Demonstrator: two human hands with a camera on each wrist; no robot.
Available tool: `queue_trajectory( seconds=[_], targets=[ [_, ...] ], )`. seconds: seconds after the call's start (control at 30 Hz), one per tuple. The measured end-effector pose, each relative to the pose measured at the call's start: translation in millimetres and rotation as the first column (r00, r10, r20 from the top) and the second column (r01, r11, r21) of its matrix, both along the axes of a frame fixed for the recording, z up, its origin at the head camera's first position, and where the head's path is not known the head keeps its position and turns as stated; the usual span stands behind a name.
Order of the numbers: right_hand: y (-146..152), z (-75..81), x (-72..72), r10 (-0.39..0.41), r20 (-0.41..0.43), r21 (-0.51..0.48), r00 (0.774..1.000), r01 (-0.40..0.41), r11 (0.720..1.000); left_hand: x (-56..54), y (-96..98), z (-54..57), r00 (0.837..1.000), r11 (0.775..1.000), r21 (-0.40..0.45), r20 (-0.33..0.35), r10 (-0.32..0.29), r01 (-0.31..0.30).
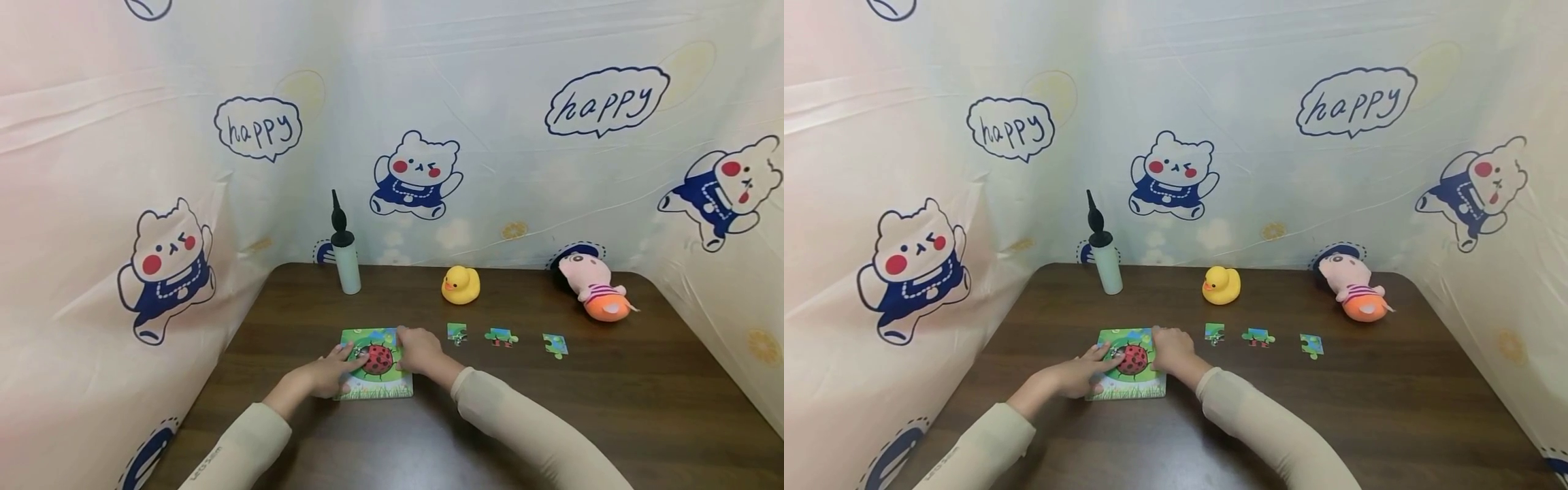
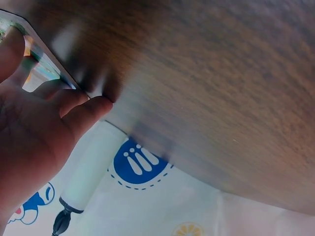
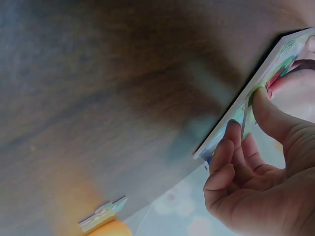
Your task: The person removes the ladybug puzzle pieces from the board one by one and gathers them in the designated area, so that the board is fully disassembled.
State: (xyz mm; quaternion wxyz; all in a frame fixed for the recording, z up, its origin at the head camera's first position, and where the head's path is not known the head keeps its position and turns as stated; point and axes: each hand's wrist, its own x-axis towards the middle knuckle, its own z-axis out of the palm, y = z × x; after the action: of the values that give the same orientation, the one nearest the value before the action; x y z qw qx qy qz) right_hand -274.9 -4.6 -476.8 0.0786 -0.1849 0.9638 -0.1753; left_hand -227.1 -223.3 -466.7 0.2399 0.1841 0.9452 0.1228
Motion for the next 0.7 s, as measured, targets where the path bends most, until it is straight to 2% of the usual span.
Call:
queue_trajectory(
  seconds=[0.2,0.37,0.47,0.7],
  targets=[
    [9,3.7,-2.0,-0.003,0.025,-0.203,1.000,0.008,0.979,0.3,0.5,-1.5,1.000,1.000,0.007,0.007,0.002,-0.002],
    [15,9.0,-5.1,0.009,0.103,-0.368,0.995,0.030,0.929,-0.2,1.1,-1.4,1.000,1.000,0.010,0.010,-0.001,0.001],
    [18,10.4,-7.4,-0.007,0.170,-0.421,0.985,0.079,0.904,-0.4,1.3,-0.9,1.000,1.000,0.008,0.010,-0.002,0.002],
    [24,12.6,-12.8,-0.057,0.259,-0.485,0.964,0.181,0.855,-0.5,1.7,0.9,1.000,1.000,0.007,0.015,0.000,-0.001]
  ],
)
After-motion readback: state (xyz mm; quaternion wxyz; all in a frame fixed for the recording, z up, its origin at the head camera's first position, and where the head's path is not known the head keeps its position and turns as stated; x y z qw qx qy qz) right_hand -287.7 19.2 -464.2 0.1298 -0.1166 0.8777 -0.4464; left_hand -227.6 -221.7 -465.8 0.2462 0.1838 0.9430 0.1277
